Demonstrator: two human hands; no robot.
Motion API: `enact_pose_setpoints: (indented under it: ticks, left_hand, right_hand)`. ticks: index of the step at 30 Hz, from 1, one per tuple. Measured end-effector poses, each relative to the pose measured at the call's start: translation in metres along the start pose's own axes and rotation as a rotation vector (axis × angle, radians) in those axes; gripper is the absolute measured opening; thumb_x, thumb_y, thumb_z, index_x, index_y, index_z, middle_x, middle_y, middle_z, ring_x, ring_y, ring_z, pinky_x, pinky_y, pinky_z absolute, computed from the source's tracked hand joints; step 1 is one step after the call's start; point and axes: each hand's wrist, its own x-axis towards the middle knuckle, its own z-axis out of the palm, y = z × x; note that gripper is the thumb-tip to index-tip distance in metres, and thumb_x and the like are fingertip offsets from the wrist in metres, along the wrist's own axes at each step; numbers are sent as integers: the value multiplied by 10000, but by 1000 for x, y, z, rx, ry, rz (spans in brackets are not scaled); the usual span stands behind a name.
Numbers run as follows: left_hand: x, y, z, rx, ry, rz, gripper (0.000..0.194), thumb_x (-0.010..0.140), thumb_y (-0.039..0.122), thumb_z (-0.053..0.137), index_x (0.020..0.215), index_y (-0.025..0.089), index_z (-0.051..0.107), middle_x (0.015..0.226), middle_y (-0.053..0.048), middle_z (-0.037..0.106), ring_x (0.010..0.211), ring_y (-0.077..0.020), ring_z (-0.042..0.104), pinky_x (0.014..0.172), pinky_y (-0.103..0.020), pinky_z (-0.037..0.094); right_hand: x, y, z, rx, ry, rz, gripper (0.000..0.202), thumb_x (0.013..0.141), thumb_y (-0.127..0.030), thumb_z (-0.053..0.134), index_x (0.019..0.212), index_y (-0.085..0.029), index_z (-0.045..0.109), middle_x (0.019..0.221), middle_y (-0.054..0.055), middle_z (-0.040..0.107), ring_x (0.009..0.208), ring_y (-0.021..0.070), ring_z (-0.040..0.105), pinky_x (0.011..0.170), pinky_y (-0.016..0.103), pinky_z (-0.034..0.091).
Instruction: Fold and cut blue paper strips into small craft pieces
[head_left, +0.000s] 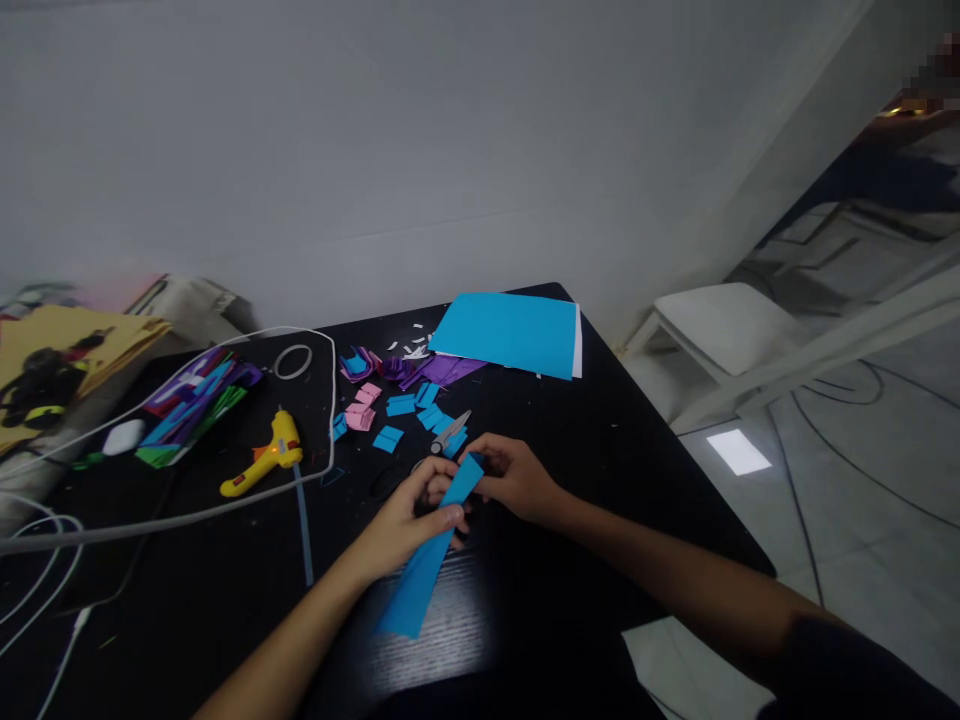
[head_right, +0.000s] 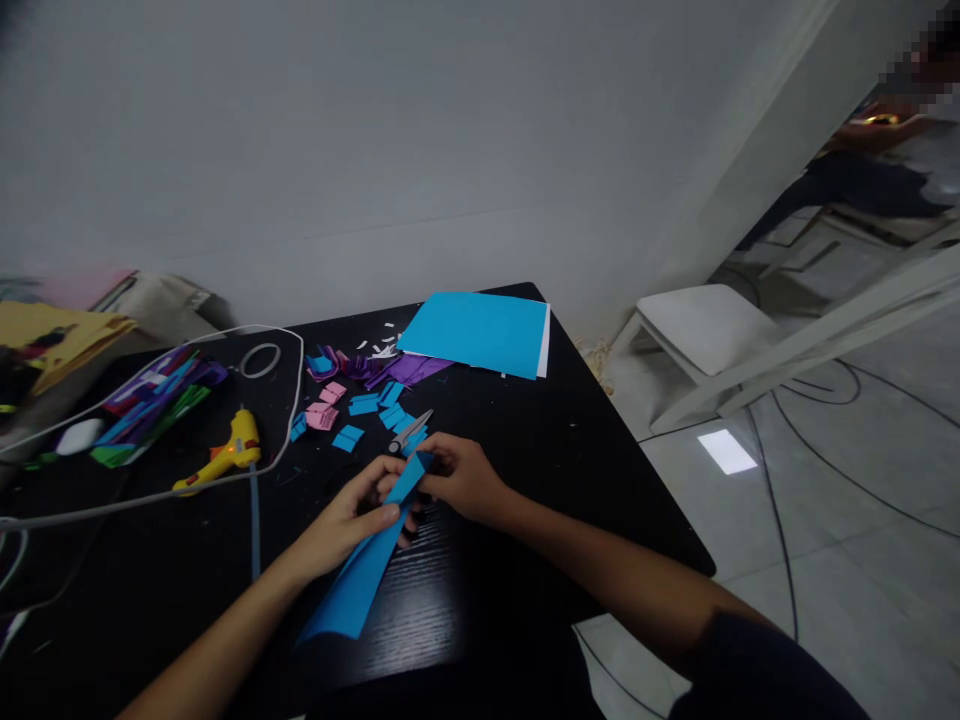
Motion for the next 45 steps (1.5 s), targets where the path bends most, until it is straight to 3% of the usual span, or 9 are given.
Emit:
enact_pose_setpoints:
  ticks: [6,11,20,30,37,45]
  left_hand:
    - [2,0,2,3,32,-10,461,818,460,820,1112,198,580,825,-4,648,690,-154,680,609,-306,629]
    - [3,0,1,16,73,1,415,821,468,814,1014,179,588,751,14,651,578,-133,666,546,-287,614]
    - [4,-1,2,32,73,-45,412,815,473,814,930,175,552,671,30,661,452,-119,638,464,-237,550]
    - [3,-1,-4,125,93,-12,430,930,598,634,953,169,630,722,-6,655,557,-147,676,519,-253,570]
    - [3,-1,0,83,175,-67,462,874,625,689,886,168,620,670,13,646,480,-129,630,447,-242,548]
    - [4,5,-1,102,208,-38,478,827,608,746,849,141,646,622,11,654,449,-121,640,441,-216,538]
  right_hand:
    - [0,-4,-2,-74,12,-50,267,865,-423,751,933,-174,681,733,-7,668,545,102,587,502,222,492]
    - [-1,-10,-4,-85,12,-56,379,970,-525,602,1004,-156,686,682,-6,646,537,109,595,520,231,495]
    - [-2,-4,0,14,65,-44,318,781,-350,838,991,-178,672,784,-2,693,619,121,652,560,245,552]
    - [-3,-4,1,33,-6,-44,230,783,-311,831,935,-167,737,776,13,734,626,129,681,629,284,594]
    - [-3,-2,1,45,-20,-50,207,786,-269,826,949,-163,757,791,19,747,636,125,693,646,276,598]
    - [-6,-3,3,-12,5,-74,229,784,-230,811,993,-157,756,810,26,749,660,124,696,635,252,583]
